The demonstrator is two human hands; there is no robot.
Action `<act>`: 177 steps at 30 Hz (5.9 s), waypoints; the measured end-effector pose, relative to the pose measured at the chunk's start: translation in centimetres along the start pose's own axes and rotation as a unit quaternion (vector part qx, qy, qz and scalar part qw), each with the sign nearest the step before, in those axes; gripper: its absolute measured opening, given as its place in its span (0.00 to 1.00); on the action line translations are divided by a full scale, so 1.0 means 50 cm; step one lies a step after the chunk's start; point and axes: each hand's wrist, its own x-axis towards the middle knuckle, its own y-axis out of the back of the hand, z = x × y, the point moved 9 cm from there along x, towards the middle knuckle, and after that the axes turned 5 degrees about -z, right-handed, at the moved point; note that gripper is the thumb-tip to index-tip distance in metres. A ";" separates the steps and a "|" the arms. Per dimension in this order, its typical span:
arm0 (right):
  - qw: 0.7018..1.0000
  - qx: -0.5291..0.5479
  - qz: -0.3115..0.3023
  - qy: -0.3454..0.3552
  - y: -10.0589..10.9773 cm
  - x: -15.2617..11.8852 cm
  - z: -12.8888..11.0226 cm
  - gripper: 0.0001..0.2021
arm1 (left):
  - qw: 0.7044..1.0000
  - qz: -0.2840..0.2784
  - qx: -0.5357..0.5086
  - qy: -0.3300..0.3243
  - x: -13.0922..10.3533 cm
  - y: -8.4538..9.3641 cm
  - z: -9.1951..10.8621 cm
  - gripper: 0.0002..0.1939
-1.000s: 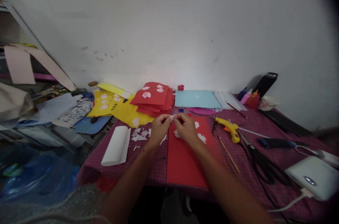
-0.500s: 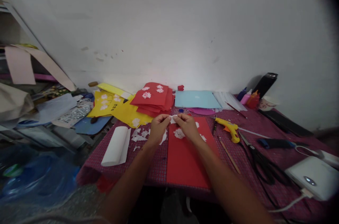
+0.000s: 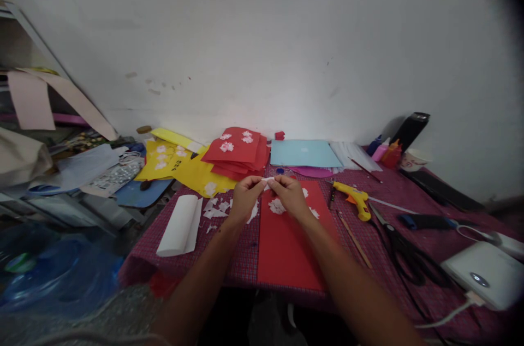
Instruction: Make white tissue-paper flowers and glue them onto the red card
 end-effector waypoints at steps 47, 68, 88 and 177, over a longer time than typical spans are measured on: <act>0.993 0.104 -0.052 -0.037 -0.017 -0.007 0.003 0.14 | 1.000 0.025 0.008 -0.009 0.000 0.017 -0.004 0.14; 0.991 0.100 -0.068 -0.058 -0.028 -0.006 0.014 0.12 | 0.998 0.021 -0.062 0.002 0.003 0.013 -0.012 0.16; 0.994 0.075 -0.058 -0.049 -0.025 -0.006 0.013 0.11 | 0.996 -0.012 -0.089 0.000 -0.002 -0.001 -0.005 0.11; 0.984 0.128 -0.124 0.027 -0.044 -0.016 -0.044 0.12 | 0.971 -0.100 -0.196 0.095 -0.019 -0.044 0.002 0.12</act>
